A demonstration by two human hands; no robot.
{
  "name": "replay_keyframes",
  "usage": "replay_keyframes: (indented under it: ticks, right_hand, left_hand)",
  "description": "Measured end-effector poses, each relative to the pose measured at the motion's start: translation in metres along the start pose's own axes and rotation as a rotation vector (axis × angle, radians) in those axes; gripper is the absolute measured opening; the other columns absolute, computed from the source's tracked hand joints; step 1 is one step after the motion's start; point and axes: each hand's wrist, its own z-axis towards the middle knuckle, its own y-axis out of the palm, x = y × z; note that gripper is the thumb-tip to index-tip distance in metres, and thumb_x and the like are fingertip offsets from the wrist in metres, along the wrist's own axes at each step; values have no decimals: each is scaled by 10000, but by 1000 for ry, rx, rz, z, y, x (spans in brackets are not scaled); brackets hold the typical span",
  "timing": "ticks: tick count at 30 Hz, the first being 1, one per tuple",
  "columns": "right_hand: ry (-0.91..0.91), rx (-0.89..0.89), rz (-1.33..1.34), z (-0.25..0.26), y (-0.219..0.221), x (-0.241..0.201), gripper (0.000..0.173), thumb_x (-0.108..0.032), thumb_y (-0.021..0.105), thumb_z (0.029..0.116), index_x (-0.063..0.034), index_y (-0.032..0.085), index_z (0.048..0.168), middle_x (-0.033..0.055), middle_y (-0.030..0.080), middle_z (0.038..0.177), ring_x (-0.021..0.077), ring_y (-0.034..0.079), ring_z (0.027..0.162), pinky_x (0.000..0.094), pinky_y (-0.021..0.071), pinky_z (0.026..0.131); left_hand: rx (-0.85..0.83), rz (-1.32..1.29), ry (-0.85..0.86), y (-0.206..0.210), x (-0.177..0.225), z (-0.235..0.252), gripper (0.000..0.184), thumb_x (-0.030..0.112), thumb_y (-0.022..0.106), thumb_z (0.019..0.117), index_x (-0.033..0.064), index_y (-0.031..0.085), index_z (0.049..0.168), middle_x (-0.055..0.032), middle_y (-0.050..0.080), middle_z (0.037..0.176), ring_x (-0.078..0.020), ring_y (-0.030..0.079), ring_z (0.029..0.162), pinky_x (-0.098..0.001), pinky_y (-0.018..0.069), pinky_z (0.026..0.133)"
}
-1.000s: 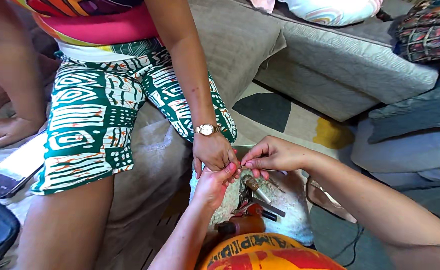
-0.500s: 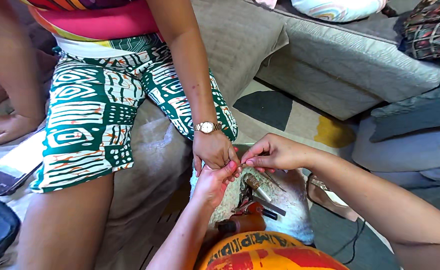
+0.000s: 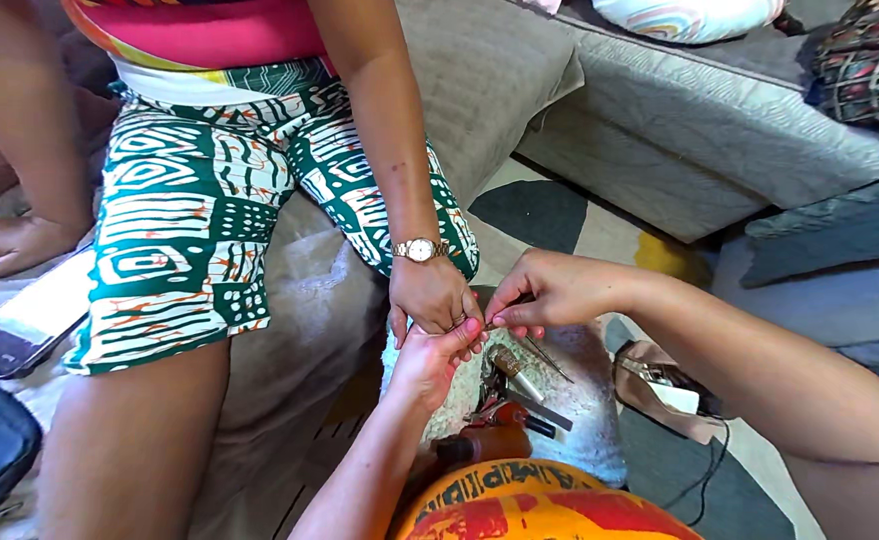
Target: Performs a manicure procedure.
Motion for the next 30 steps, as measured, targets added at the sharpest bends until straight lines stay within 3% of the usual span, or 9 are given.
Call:
replay_keyframes:
  ticks: [5, 14, 20, 24, 27, 30]
  right_hand:
    - [19, -19, -110, 4, -3, -8, 197, -116, 607, 1031, -46, 779, 967, 5, 680, 688, 33, 622, 560, 203, 543, 563]
    - [-92, 38, -163, 3, 1, 1, 186, -106, 617, 1015, -50, 786, 961, 1, 681, 707, 11, 590, 590, 199, 499, 575]
    - [-161, 49, 134, -9, -12, 15, 177, -80, 608, 1011, -16, 772, 1029, 0, 662, 671, 30, 571, 521, 186, 487, 491]
    - [-531, 416, 604, -3, 17, 10, 209, -134, 572, 1031, 1, 725, 1079, 26, 661, 661, 53, 589, 509, 211, 526, 480]
    - [-570, 673, 741, 17, 59, 2, 207, -132, 556, 1043, -7, 693, 1133, 44, 638, 692, 79, 582, 553, 244, 526, 533]
    - [-529, 701, 797, 14, 90, 16, 220, -98, 536, 1051, 22, 664, 1183, 33, 643, 733, 59, 578, 564, 219, 520, 529]
  left_hand:
    - [21, 6, 0, 2, 0, 0, 61, -71, 658, 921, -30, 662, 966, -134, 714, 818, -154, 694, 694, -265, 590, 662]
    - [37, 9, 5, 2, 0, 0, 61, -68, 660, 920, -32, 651, 970, -138, 712, 817, -160, 696, 691, -268, 593, 656]
    - [-20, 26, 33, -2, -3, 1, 76, -42, 627, 947, -43, 649, 1019, -167, 718, 864, -175, 702, 720, -274, 589, 656]
    - [-39, 27, 53, -3, -6, 3, 104, -26, 642, 936, -42, 652, 1038, -175, 721, 895, -181, 705, 739, -276, 589, 658]
    - [-58, 23, 99, -3, -8, 2, 92, -17, 670, 909, 6, 650, 996, -128, 709, 845, -162, 693, 714, -285, 590, 654]
    - [-99, 22, 127, -5, -8, 0, 125, -14, 724, 868, 27, 673, 975, -102, 729, 813, -133, 699, 694, -270, 589, 653]
